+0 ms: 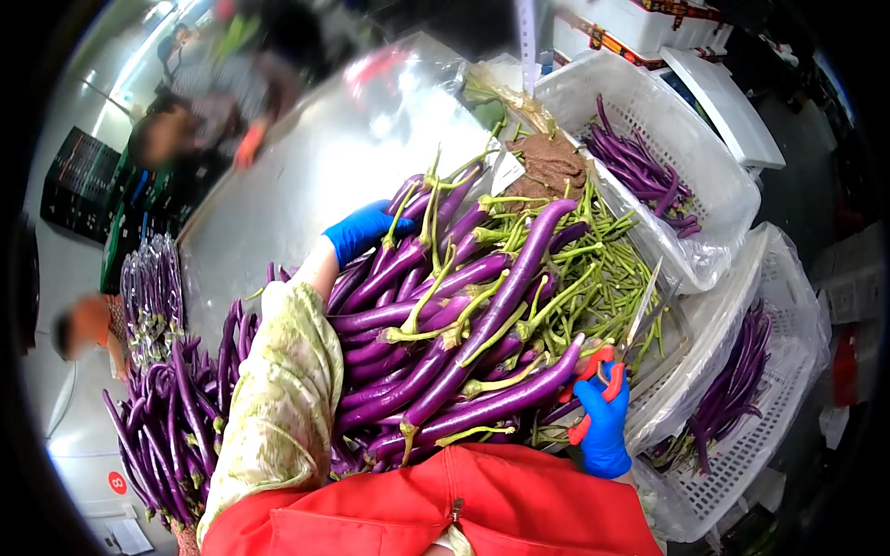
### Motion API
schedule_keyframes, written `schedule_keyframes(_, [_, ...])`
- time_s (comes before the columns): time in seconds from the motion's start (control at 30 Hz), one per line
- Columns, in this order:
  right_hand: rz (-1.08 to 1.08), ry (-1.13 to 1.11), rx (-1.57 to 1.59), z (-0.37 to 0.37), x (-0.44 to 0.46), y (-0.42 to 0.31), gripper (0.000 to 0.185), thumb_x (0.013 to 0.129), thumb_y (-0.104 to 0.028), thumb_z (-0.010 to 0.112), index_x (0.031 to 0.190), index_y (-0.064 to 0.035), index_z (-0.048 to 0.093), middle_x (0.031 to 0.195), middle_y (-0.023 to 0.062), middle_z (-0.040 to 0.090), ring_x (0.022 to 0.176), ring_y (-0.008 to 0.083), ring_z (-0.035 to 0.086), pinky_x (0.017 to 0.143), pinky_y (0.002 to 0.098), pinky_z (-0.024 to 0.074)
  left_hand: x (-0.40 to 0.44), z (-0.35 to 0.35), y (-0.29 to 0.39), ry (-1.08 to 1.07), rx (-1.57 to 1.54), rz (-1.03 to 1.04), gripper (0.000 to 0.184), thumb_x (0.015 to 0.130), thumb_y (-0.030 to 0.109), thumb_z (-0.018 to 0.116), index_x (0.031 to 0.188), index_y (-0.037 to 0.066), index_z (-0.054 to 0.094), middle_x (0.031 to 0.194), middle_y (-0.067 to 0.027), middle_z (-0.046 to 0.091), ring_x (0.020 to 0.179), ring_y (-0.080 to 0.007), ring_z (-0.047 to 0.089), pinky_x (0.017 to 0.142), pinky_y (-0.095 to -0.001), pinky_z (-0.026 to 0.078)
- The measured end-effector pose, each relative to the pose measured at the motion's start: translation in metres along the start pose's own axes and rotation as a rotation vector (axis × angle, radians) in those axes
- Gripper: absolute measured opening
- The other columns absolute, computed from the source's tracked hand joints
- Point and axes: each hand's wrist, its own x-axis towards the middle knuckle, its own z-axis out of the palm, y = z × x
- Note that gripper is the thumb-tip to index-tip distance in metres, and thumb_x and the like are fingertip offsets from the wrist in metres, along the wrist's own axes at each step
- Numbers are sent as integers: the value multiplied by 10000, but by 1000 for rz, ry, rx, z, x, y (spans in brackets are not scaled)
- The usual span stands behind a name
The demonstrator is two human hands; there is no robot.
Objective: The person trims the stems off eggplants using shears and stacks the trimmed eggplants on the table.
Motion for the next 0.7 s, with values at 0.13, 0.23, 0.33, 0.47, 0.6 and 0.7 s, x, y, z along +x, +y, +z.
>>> schedule_keyframes(0.13, [-49,19,20,-5,-4,-4,441,773,3,508,1207,1,431,944,93,555,768,192,580,739,301,476,-62,29,72,389,147,-3,363,785,193,677,1106,28,630,952,-69,661,836,-121,583,784,-264,457])
schedule_keyframes(0.23, [-86,17,-39,-11,-11,-11,460,778,29,532,1226,-2,432,941,76,548,772,181,577,736,292,479,-71,19,67,594,121,331,349,777,140,700,1099,28,624,931,-37,661,839,-106,578,797,-254,460])
schedule_keyframes(0.33, [-269,-124,-157,-15,-18,-19,556,752,60,578,1279,-5,414,1063,81,550,909,155,557,800,278,467,-113,25,109,708,158,689,413,799,76,670,1198,64,565,1046,-54,640,910,-117,579,837,-266,457])
schedule_keyframes(0.47, [-500,-395,-559,-8,-36,-42,628,724,22,647,1296,11,389,1134,124,555,913,145,553,796,272,463,-189,42,170,1020,742,1059,548,731,-13,654,1251,108,529,1057,-117,635,890,-242,633,767,-297,491])
schedule_keyframes(0.6, [-147,-728,-96,29,-61,-60,586,791,58,576,1335,-2,365,999,27,498,954,100,482,857,243,394,-241,87,190,1137,878,1169,611,696,-10,658,1275,117,510,1011,-120,640,815,-289,629,710,-338,495])
schedule_keyframes(0.7, [-113,-769,-36,46,-66,-56,610,795,29,588,1354,-7,347,1028,21,491,983,96,471,891,250,379,-258,117,181,1146,943,1186,619,686,0,652,1278,105,507,936,-122,634,766,-295,620,669,-355,490])
